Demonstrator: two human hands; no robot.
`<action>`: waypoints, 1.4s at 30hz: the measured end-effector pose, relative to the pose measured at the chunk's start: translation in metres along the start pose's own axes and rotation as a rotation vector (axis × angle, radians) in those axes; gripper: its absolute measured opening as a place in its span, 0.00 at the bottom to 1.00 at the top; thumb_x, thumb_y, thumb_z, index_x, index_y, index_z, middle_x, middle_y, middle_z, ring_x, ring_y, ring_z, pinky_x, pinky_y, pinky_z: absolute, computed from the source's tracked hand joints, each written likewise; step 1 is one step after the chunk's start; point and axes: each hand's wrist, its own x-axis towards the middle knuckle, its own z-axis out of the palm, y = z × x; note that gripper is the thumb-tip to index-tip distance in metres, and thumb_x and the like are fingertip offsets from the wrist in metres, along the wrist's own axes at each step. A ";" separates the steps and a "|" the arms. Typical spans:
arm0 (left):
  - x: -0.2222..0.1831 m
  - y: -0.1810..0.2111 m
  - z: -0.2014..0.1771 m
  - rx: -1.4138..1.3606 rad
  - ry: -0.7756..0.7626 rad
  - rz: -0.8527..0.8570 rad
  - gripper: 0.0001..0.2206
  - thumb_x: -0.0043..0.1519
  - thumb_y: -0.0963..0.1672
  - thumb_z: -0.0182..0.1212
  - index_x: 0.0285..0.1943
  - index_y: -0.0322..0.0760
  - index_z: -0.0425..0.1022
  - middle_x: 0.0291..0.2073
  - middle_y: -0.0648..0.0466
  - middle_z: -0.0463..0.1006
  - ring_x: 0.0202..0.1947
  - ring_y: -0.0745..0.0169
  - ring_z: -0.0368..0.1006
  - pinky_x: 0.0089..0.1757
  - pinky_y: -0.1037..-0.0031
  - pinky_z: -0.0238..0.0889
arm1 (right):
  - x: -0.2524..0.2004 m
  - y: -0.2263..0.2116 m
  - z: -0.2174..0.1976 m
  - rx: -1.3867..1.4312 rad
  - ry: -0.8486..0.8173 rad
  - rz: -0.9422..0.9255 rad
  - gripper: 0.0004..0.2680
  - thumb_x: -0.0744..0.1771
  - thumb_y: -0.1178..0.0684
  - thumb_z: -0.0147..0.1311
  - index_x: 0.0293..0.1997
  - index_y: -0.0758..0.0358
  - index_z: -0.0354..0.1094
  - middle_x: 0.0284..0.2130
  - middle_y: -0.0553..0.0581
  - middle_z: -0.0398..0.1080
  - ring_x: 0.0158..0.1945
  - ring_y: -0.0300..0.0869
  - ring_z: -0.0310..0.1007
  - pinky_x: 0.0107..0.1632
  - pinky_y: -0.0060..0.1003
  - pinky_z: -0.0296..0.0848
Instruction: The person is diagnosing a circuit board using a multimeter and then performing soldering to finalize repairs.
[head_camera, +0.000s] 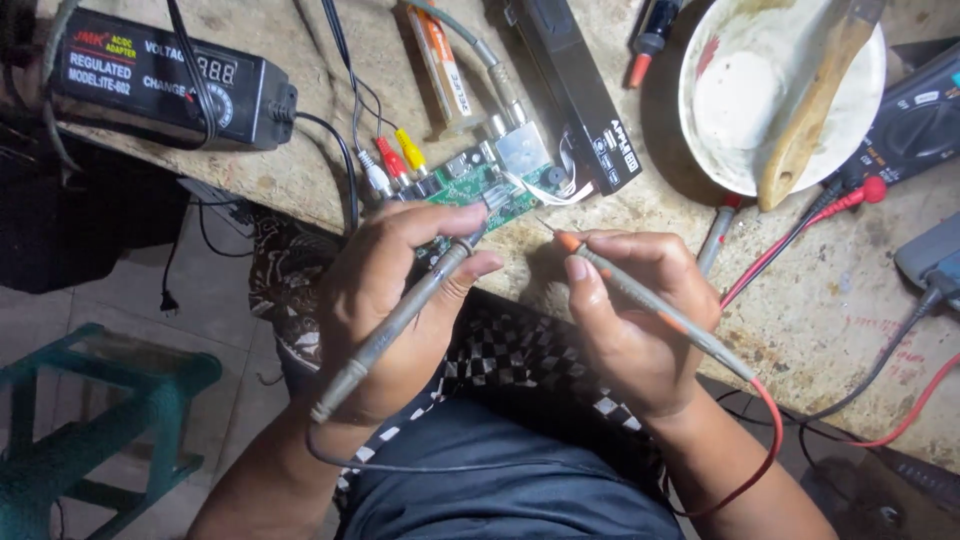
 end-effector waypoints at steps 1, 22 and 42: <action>0.001 0.002 0.003 0.057 0.087 -0.036 0.13 0.61 0.40 0.72 0.48 0.31 0.72 0.47 0.46 0.83 0.50 0.53 0.84 0.55 0.69 0.74 | 0.002 -0.002 0.002 0.015 -0.002 -0.016 0.06 0.67 0.60 0.61 0.43 0.69 0.67 0.39 0.63 0.78 0.44 0.45 0.82 0.50 0.35 0.78; 0.008 -0.032 0.027 0.092 0.097 0.115 0.06 0.67 0.44 0.59 0.48 0.37 0.74 0.43 0.54 0.83 0.43 0.57 0.82 0.71 0.41 0.43 | 0.009 -0.008 0.008 0.102 -0.034 -0.056 0.05 0.66 0.63 0.58 0.45 0.70 0.70 0.41 0.67 0.78 0.46 0.50 0.83 0.52 0.36 0.81; 0.016 -0.031 0.021 0.112 0.008 0.174 0.03 0.67 0.40 0.62 0.45 0.34 0.75 0.39 0.54 0.81 0.41 0.53 0.77 0.68 0.43 0.49 | 0.009 -0.011 0.009 0.024 -0.029 -0.066 0.05 0.66 0.61 0.59 0.45 0.67 0.71 0.41 0.64 0.79 0.45 0.47 0.83 0.52 0.34 0.81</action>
